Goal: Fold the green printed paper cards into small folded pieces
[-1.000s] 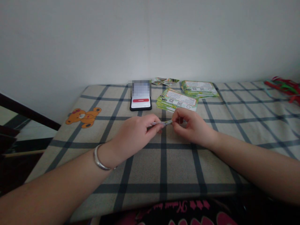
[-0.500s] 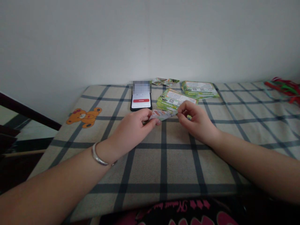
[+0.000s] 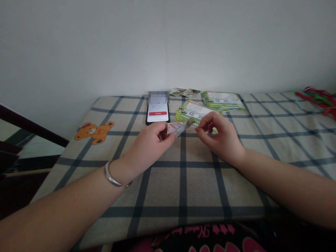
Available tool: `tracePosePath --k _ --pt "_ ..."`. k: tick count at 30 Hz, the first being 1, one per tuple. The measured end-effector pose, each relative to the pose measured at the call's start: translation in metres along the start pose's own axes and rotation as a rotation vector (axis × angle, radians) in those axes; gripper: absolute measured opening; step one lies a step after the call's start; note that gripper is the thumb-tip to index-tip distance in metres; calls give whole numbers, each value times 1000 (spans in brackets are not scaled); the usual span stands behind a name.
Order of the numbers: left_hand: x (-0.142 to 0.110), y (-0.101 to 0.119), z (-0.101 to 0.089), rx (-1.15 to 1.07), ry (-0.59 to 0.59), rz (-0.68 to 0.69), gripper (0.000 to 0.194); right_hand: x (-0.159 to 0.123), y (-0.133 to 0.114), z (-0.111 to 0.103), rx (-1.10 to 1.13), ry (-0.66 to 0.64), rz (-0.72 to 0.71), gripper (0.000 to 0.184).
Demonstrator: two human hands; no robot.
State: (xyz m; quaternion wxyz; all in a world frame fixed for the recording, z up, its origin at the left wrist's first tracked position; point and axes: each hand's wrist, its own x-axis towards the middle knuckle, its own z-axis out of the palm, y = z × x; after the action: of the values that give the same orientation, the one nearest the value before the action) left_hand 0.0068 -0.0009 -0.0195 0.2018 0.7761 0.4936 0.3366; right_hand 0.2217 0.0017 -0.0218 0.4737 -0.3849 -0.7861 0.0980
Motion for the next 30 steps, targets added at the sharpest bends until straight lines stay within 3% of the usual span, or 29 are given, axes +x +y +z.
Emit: tracePosePath --k 4,7,11,20,25,30 --pt "-3 2 3 -99 -19 -22 18 -1 -6 -3 -138 -147 -265 10" --pt "-6 5 6 -261 2 -21 25 -1 -8 -3 -240 -188 -355 16" --pt "-7 8 9 -479 -13 -19 47 -1 -8 -2 -284 -212 -361 19" --pt "-5 9 4 -304 -18 -17 15 1 -10 -3 -285 -254 -342 30" --pt "-7 8 5 -305 -22 17 26 1 -10 -5 -251 -283 -267 32" --pt "-8 7 6 -191 -2 55 23 1 -12 -6 -202 -291 -251 23"
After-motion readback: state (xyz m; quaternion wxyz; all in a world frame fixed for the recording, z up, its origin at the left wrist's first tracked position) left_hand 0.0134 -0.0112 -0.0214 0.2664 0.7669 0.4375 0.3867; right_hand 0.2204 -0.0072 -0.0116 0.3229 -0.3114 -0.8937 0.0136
